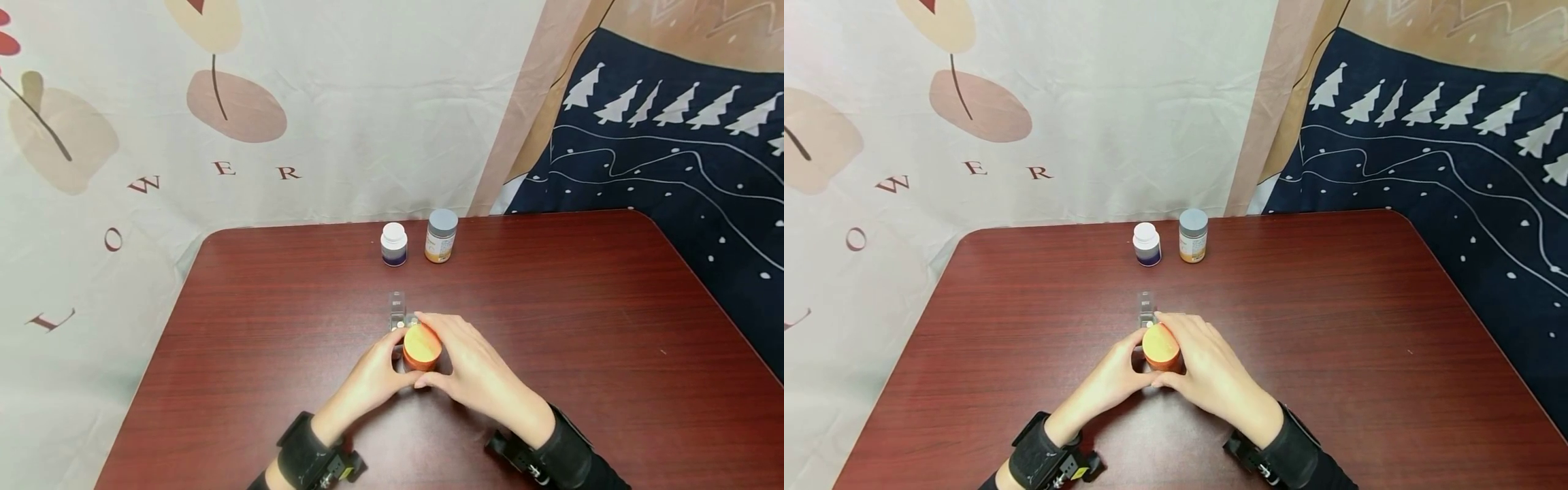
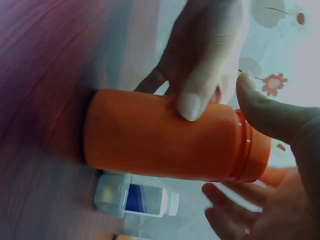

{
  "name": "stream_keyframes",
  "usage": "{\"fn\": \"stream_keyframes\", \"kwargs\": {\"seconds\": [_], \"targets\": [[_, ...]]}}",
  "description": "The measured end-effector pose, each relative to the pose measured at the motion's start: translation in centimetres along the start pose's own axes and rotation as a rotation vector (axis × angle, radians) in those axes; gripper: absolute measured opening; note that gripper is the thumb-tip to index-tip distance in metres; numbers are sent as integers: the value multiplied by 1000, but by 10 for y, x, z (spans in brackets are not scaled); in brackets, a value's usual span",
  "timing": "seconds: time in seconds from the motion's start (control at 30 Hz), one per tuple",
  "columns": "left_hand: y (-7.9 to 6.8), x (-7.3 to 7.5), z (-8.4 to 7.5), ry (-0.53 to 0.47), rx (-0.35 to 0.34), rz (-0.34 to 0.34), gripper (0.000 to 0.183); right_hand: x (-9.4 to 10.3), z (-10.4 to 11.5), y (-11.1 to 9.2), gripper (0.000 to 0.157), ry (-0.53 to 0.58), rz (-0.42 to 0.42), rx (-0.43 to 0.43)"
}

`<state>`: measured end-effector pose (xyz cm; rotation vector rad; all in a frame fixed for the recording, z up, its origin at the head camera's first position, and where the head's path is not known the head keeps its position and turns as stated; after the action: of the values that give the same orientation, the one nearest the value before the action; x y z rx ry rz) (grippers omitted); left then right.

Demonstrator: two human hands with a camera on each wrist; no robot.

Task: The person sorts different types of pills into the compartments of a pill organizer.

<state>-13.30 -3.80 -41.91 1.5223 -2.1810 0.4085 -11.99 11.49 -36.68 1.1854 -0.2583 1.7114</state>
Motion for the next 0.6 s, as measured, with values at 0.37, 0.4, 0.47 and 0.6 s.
{"fn": "stream_keyframes", "kwargs": {"seconds": [0.37,0.4,0.47,0.6], "targets": [[1,-2,1,-30,-13,4,67,11,-3,-1,69,64,71,-11],[1,-2,1,-33,-12,4,67,12,-3,-1,68,52,60,-10],[1,-2,1,-37,-8,3,67,14,-3,-1,66,24,32,-8],[1,-2,1,-31,-11,-1,64,13,-1,0,68,-57,-25,-11]]}}
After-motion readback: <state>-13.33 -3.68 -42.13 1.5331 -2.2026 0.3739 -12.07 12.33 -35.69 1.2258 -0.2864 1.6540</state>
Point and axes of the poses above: each hand's wrist, its own y-axis towards the middle knuckle, its own x-axis out of the back of the hand, z = x × y, the point moved 5 cm from there along y, towards the middle knuckle, and after that the axes turned 3 degrees about -z, right-handed, at the moved point
